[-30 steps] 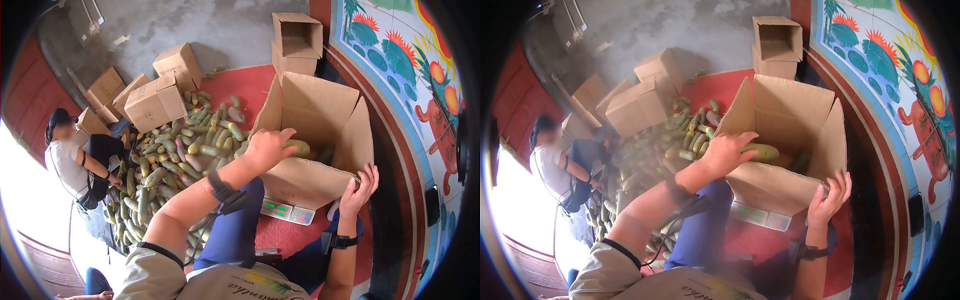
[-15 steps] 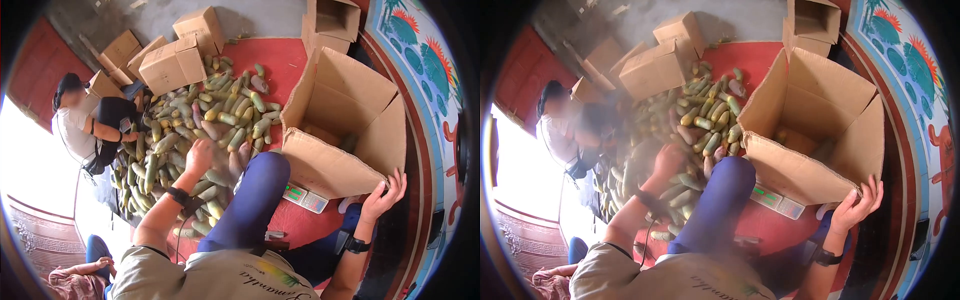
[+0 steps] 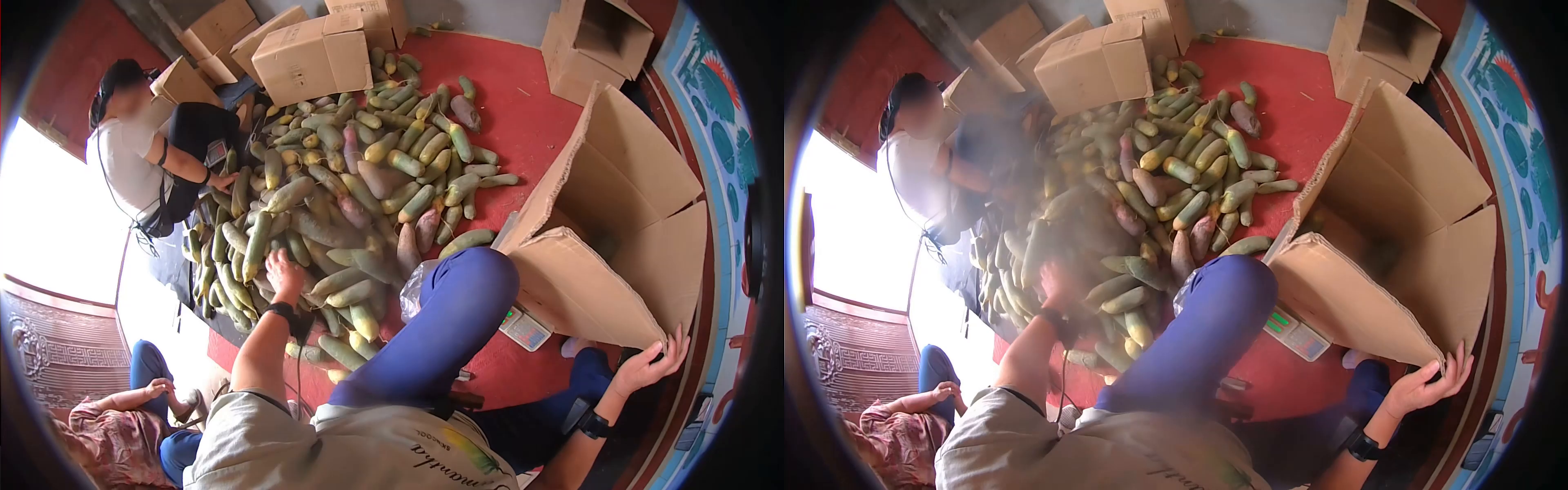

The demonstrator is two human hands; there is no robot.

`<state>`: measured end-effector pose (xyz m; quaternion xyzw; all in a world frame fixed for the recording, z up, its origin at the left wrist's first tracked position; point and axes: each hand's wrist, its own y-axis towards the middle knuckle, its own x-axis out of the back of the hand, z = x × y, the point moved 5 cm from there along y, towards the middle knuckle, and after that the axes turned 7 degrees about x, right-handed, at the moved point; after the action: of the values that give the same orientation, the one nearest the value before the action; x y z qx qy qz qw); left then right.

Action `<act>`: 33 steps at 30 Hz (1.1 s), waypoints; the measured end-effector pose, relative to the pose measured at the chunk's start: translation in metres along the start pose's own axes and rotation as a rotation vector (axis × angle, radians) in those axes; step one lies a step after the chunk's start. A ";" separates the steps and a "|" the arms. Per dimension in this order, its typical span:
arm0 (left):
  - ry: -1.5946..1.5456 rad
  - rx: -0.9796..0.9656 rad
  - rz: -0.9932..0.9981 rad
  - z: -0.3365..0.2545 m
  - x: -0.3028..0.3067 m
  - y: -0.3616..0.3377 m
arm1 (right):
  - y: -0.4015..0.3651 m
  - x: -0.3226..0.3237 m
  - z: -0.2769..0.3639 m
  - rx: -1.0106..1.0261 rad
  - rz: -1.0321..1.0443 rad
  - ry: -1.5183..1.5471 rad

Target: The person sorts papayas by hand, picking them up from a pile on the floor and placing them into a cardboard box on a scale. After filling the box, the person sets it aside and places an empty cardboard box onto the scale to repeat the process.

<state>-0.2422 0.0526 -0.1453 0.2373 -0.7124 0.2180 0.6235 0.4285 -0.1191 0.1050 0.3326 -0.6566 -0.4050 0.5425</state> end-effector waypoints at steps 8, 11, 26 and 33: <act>0.009 0.042 -0.035 0.010 0.033 0.089 | -0.001 -0.003 0.000 0.030 0.016 -0.064; 0.040 0.086 0.005 -0.004 0.040 0.107 | -0.004 -0.003 -0.004 0.044 0.032 -0.110; 0.619 -0.417 0.139 -0.034 -0.021 0.055 | 0.001 -0.003 0.009 -0.078 0.011 -0.030; 0.060 -0.496 0.105 -0.057 0.026 0.025 | 0.002 -0.001 0.010 -0.173 -0.025 0.089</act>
<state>-0.2153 0.1054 -0.1129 0.0333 -0.7365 0.0757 0.6714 0.4186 -0.1156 0.1057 0.3104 -0.5902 -0.4518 0.5927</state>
